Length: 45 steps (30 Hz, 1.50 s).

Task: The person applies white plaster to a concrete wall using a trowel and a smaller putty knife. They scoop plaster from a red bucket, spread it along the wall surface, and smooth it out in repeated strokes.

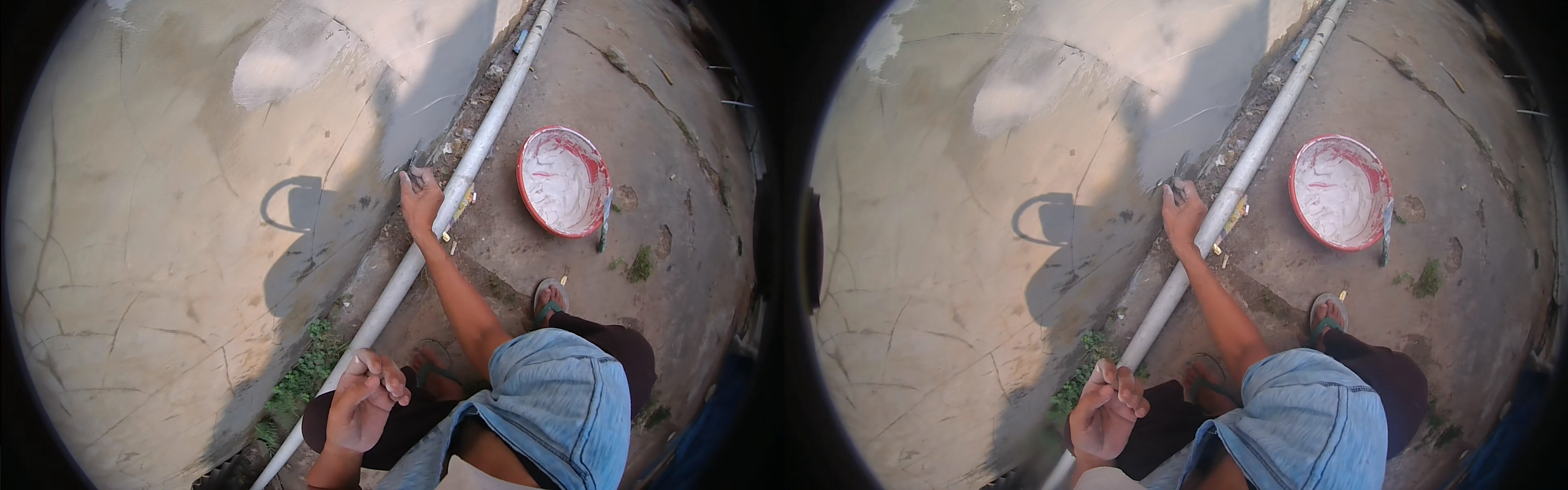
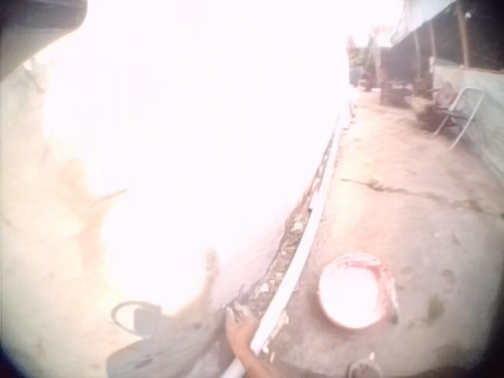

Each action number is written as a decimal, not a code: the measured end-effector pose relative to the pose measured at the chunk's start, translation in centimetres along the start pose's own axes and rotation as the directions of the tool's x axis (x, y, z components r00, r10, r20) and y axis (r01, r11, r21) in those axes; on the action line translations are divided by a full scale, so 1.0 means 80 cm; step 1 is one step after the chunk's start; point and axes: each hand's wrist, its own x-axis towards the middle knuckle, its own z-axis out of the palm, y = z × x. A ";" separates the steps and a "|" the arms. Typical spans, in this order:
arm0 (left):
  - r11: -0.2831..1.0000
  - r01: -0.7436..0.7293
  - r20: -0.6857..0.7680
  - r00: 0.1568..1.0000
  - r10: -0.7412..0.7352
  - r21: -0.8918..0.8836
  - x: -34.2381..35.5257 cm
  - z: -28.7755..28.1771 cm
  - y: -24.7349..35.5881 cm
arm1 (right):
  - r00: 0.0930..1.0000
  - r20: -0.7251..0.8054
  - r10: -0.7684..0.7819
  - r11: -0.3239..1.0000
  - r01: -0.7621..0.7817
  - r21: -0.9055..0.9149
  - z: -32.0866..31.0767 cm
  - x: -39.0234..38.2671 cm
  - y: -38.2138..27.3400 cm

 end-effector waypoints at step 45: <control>0.999 -0.008 -0.092 0.996 0.012 0.043 0.010 0.024 -0.011 | 0.951 0.159 -0.265 0.870 0.307 -0.385 -0.055 0.115 -0.046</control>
